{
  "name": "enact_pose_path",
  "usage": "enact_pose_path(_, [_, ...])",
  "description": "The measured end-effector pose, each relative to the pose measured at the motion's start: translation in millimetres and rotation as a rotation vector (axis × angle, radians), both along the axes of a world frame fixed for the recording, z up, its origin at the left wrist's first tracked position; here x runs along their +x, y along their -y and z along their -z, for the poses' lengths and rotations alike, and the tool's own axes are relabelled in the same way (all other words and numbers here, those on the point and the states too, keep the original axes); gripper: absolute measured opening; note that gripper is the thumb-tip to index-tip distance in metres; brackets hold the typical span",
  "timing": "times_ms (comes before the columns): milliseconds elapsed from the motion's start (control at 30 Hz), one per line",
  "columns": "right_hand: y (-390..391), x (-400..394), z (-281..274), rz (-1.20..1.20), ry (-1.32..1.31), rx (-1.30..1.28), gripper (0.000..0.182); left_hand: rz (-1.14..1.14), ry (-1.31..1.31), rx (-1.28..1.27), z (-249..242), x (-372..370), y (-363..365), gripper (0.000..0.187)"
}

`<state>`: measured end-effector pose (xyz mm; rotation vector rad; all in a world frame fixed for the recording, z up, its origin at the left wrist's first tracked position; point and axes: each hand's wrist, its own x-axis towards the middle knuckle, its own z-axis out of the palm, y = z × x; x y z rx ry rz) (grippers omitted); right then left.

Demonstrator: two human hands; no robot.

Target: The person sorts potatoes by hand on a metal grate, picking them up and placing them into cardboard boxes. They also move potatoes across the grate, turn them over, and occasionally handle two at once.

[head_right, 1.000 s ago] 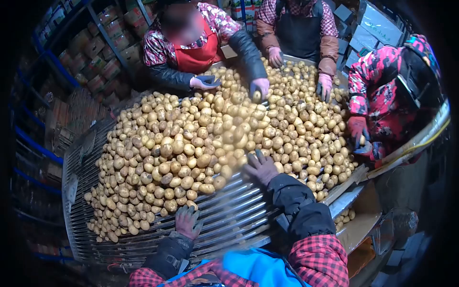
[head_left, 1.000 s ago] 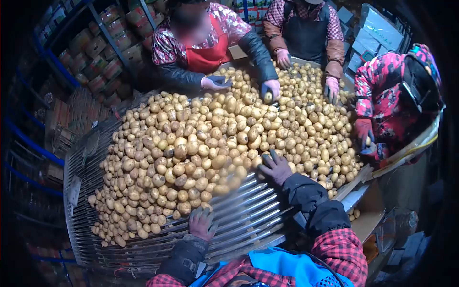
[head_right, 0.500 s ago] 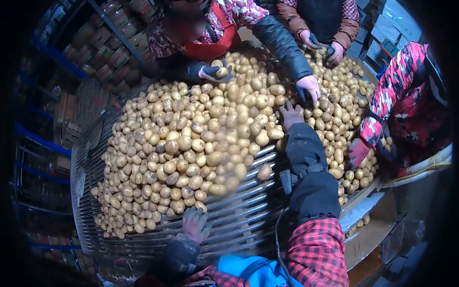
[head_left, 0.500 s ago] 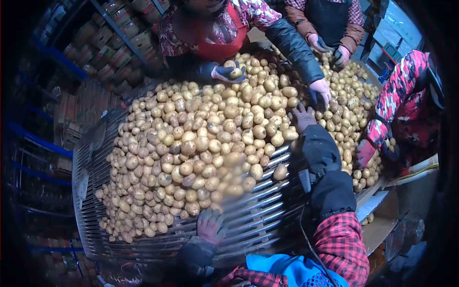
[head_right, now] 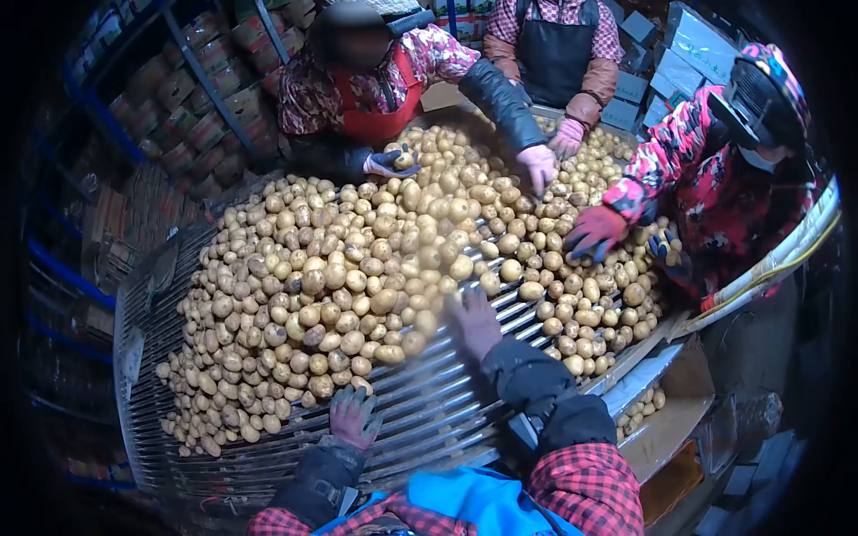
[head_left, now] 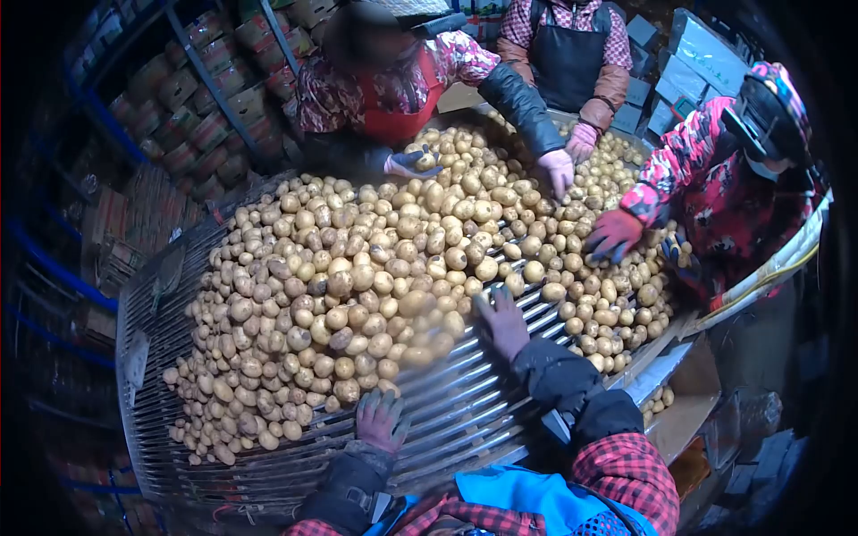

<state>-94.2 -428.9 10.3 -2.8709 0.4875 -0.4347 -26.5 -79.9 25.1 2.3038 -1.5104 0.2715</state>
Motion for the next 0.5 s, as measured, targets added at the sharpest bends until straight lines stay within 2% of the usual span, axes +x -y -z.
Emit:
enact_pose_path(33, [13, 7, 5, -0.012, 0.112, 0.024, 0.067, 0.005, -0.001, 0.001, -1, -2, -1, 0.044])
enact_pose_path(100, [28, 27, 6, 0.094, 0.155, 0.156, 0.053, -0.022, -0.002, 0.013, -3, -3, 1, 0.045])
enact_pose_path(133, [27, 35, -3, 0.172, 0.105, 0.099, 0.049, -0.021, -0.006, 0.035, -3, -3, 0, 0.045])
enact_pose_path(167, [17, 38, -10, 0.183, 0.115, 0.098, 0.049, -0.009, 0.004, 0.033, -3, -1, 0, 0.045])
enact_pose_path(233, [-15, 36, -35, 0.156, 0.308, -0.161, 0.049, 0.008, -0.030, 0.039, -2, 0, -1, 0.046])
enact_pose_path(300, [-31, 36, -19, -0.034, 0.264, -0.026, 0.051, 0.012, -0.035, 0.045, 0, -1, -1, 0.047])
enact_pose_path(333, [-42, 35, -20, -0.050, 0.160, 0.009, 0.053, 0.002, -0.015, 0.042, 2, -2, -2, 0.048])
enact_pose_path(433, [-37, 62, -30, 0.032, 0.167, -0.005, 0.052, 0.015, -0.010, 0.036, 7, 1, 0, 0.049])
enact_pose_path(500, [-30, 83, -16, 0.081, 0.200, -0.026, 0.048, 0.004, -0.034, 0.055, 3, 1, -1, 0.049])
